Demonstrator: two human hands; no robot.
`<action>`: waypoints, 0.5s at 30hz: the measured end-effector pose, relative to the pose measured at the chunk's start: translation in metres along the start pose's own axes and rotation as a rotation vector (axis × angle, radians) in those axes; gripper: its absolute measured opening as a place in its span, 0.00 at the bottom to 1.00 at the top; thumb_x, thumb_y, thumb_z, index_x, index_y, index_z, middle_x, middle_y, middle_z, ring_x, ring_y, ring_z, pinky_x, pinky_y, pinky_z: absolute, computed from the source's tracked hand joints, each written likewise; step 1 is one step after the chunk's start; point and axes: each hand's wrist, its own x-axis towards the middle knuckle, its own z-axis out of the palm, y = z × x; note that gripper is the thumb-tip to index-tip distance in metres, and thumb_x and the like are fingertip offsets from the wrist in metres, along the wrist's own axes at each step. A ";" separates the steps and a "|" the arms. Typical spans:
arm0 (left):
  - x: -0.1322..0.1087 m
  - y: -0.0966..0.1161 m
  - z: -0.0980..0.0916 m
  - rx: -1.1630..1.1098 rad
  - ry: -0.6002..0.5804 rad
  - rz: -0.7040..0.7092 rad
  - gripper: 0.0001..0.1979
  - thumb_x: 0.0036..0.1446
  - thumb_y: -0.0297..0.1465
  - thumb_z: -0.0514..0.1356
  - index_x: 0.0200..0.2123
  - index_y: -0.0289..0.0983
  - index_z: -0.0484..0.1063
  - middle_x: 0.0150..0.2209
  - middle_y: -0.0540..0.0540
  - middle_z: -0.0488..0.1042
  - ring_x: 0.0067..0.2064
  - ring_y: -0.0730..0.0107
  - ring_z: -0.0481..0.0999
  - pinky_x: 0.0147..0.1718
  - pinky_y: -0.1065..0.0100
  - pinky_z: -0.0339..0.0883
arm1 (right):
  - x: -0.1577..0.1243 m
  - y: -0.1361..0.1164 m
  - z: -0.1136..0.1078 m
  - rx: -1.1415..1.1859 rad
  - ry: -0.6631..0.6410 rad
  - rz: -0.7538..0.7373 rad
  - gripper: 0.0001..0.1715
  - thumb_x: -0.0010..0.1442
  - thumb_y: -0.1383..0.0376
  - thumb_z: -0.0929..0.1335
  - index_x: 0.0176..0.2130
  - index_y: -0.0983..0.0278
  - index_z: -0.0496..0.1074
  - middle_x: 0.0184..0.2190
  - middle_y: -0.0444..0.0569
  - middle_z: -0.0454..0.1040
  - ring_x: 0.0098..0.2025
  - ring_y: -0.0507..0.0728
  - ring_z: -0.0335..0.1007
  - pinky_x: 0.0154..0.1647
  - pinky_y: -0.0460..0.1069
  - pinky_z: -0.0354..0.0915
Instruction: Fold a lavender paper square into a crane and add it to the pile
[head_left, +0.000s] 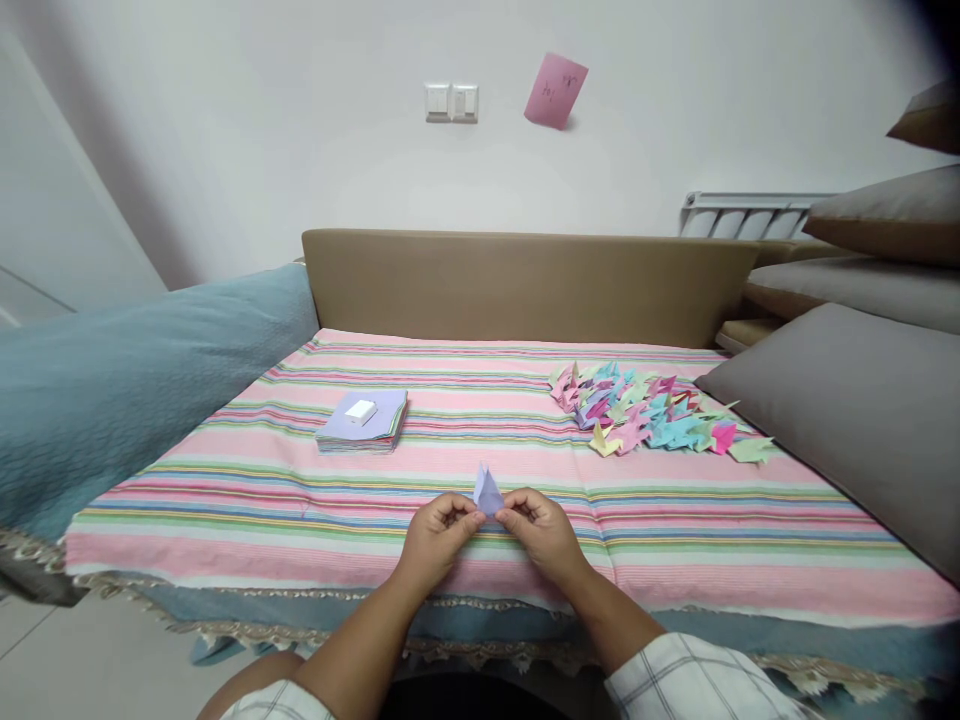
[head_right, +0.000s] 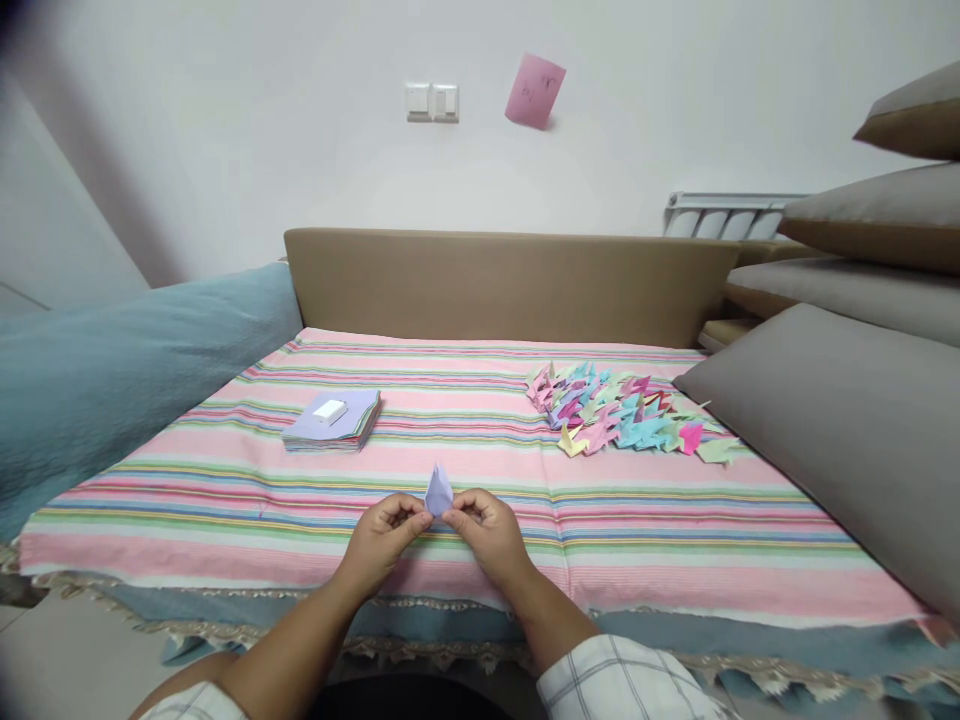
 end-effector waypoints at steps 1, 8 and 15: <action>0.000 0.000 0.000 -0.003 -0.005 0.003 0.12 0.39 0.37 0.68 0.23 0.36 0.72 0.22 0.52 0.71 0.26 0.74 0.69 0.28 0.72 0.61 | 0.000 -0.001 0.000 0.008 0.002 0.000 0.16 0.46 0.54 0.73 0.27 0.63 0.71 0.26 0.45 0.73 0.29 0.53 0.67 0.32 0.47 0.63; -0.002 -0.001 0.003 -0.052 0.036 -0.023 0.13 0.39 0.37 0.68 0.21 0.35 0.71 0.22 0.52 0.71 0.26 0.74 0.68 0.29 0.72 0.61 | 0.001 -0.005 0.006 0.067 0.015 0.039 0.17 0.44 0.53 0.73 0.23 0.63 0.69 0.22 0.43 0.70 0.26 0.52 0.64 0.30 0.47 0.61; -0.002 -0.002 0.005 -0.057 0.050 -0.030 0.13 0.38 0.38 0.69 0.21 0.36 0.72 0.21 0.53 0.71 0.25 0.75 0.68 0.27 0.73 0.61 | 0.000 -0.005 0.009 0.056 0.054 0.052 0.19 0.45 0.52 0.73 0.23 0.63 0.69 0.20 0.43 0.69 0.25 0.51 0.62 0.29 0.47 0.60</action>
